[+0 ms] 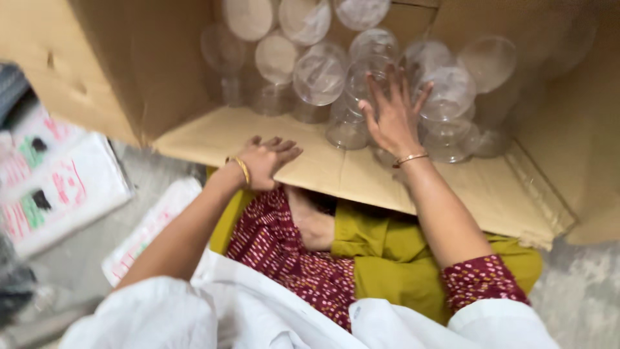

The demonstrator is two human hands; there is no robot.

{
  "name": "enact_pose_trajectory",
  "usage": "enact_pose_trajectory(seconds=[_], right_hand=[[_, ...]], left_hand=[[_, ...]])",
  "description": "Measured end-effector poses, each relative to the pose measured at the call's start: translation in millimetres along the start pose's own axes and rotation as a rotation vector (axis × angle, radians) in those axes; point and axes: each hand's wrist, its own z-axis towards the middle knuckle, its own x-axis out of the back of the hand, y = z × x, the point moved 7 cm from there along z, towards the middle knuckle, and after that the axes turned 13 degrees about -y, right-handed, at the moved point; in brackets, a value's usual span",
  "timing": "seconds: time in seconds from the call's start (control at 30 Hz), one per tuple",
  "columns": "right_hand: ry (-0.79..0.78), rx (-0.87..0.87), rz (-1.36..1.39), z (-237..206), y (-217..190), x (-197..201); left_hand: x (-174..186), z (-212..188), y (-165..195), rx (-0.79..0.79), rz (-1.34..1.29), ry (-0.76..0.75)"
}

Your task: The person sits on the floor in front of a large cardboard box of clear plastic cups. They open a polythene bag, stack cups into it, tie the bag closed, and place the filled bag aside, repeating the process with new bags.

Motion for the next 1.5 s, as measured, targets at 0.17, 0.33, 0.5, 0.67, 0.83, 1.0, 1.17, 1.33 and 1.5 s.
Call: enact_pose_trajectory(seconds=[0.17, 0.33, 0.5, 0.67, 0.83, 1.0, 1.17, 1.33, 1.5], right_hand=[[0.047, 0.016, 0.045, -5.4, 0.3, 6.6], [0.123, 0.032, 0.047, -13.0, 3.7, 11.3], [0.252, 0.045, 0.117, -34.6, -4.2, 24.3], [0.191, 0.292, 0.122, -51.1, -52.0, 23.9], [0.155, 0.360, 0.186, -58.8, -64.8, 16.3], [0.131, 0.226, 0.311, -63.7, -33.3, 10.6], [0.279, 0.087, 0.473, -68.7, -2.7, 9.4], [0.240, 0.071, 0.427, -64.6, -0.8, 3.0], [0.236, 0.076, 0.469, -62.7, -1.4, 2.7]], left_hand=[[0.6, 8.6, -0.4, 0.012, -0.032, 0.035], [-3.7, 17.9, 3.7, 0.022, -0.050, 0.022], [-1.6, 26.8, 8.4, -0.003, -0.066, 0.046], [-6.1, 37.0, 11.8, 0.016, -0.064, 0.046], [2.6, 41.5, 15.4, -0.124, -0.154, 0.195], [23.7, -19.6, -30.6, -0.522, -0.416, 0.799], [-56.2, -112.1, -182.5, 0.101, -0.661, 1.116], [-205.8, -119.5, -217.9, 0.567, -0.328, 0.052], [-268.5, -130.7, -199.3, 0.821, -0.542, -0.120]])
